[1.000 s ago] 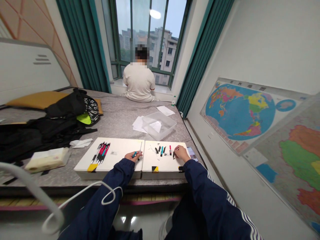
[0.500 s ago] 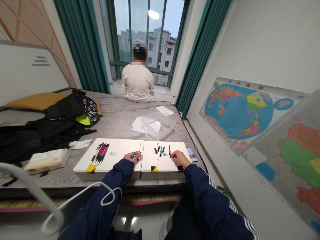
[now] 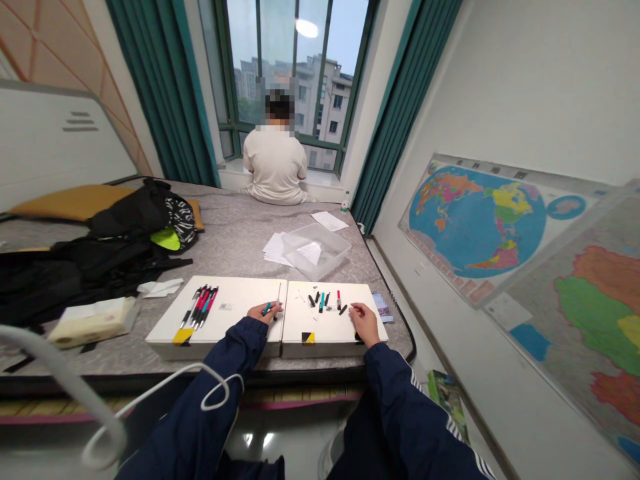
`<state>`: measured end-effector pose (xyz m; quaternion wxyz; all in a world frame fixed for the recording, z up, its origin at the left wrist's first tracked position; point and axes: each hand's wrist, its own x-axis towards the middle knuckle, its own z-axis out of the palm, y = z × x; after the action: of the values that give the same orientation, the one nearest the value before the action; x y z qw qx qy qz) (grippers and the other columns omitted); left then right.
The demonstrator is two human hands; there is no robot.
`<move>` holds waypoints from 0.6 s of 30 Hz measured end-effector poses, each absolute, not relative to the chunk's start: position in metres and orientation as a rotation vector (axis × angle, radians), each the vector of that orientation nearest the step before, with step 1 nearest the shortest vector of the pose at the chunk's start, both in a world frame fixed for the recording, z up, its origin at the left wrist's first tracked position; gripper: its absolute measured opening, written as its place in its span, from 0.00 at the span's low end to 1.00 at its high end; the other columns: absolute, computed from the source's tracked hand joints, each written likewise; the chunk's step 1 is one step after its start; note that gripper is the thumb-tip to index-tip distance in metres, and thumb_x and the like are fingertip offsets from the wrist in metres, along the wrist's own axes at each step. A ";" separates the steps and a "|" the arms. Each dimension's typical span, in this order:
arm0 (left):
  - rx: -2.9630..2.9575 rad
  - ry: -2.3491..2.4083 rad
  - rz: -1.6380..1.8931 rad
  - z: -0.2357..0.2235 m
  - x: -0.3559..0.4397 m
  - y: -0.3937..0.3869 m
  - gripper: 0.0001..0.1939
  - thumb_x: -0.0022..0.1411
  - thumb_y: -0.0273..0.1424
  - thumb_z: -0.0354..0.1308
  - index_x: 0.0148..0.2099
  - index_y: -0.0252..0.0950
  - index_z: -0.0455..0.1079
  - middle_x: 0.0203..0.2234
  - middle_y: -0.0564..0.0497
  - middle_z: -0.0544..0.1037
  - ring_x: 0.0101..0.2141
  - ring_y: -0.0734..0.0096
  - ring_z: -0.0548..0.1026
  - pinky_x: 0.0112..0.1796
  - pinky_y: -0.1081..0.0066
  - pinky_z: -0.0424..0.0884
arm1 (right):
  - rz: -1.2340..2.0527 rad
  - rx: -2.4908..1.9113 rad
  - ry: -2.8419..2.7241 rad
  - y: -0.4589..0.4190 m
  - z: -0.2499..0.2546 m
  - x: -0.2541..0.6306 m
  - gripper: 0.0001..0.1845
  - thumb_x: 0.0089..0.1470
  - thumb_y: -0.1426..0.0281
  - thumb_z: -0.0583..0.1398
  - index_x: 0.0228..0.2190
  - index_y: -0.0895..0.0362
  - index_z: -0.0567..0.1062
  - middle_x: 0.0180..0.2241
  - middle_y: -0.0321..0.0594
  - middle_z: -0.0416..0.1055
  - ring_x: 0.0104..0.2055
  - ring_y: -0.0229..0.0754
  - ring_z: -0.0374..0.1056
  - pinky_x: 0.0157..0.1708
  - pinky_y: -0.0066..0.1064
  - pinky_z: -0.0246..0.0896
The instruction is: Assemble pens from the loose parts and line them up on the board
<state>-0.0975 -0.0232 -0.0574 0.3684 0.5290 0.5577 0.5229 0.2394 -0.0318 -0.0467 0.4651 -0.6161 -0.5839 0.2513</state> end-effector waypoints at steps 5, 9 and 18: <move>1.350 1.446 1.347 -0.054 -0.096 -0.025 0.19 0.46 0.47 0.60 0.28 0.34 0.77 0.31 0.42 0.81 0.39 0.53 0.77 0.46 0.58 0.70 | 0.810 -1.385 -1.234 -0.032 -0.049 0.246 0.22 0.44 0.55 0.62 0.33 0.61 0.74 0.24 0.40 0.71 0.23 0.38 0.65 0.22 0.27 0.61; 1.366 1.461 1.355 -0.053 -0.095 -0.026 0.19 0.47 0.47 0.59 0.27 0.35 0.77 0.32 0.41 0.80 0.39 0.54 0.77 0.45 0.58 0.70 | 0.842 -1.329 -1.145 -0.033 -0.048 0.247 0.21 0.40 0.55 0.65 0.28 0.60 0.72 0.23 0.36 0.69 0.23 0.36 0.66 0.22 0.25 0.61; 1.368 1.426 1.348 -0.058 -0.097 -0.024 0.21 0.47 0.48 0.59 0.29 0.33 0.76 0.28 0.41 0.80 0.37 0.54 0.77 0.44 0.57 0.71 | 0.960 -1.259 -1.029 -0.035 -0.048 0.244 0.21 0.37 0.58 0.67 0.28 0.59 0.70 0.23 0.37 0.71 0.27 0.40 0.71 0.25 0.27 0.66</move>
<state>-0.0967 -0.0244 -0.0580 0.3659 0.5324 0.5548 0.5243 0.2445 -0.0351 -0.0482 0.5865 -0.5401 -0.4414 0.4117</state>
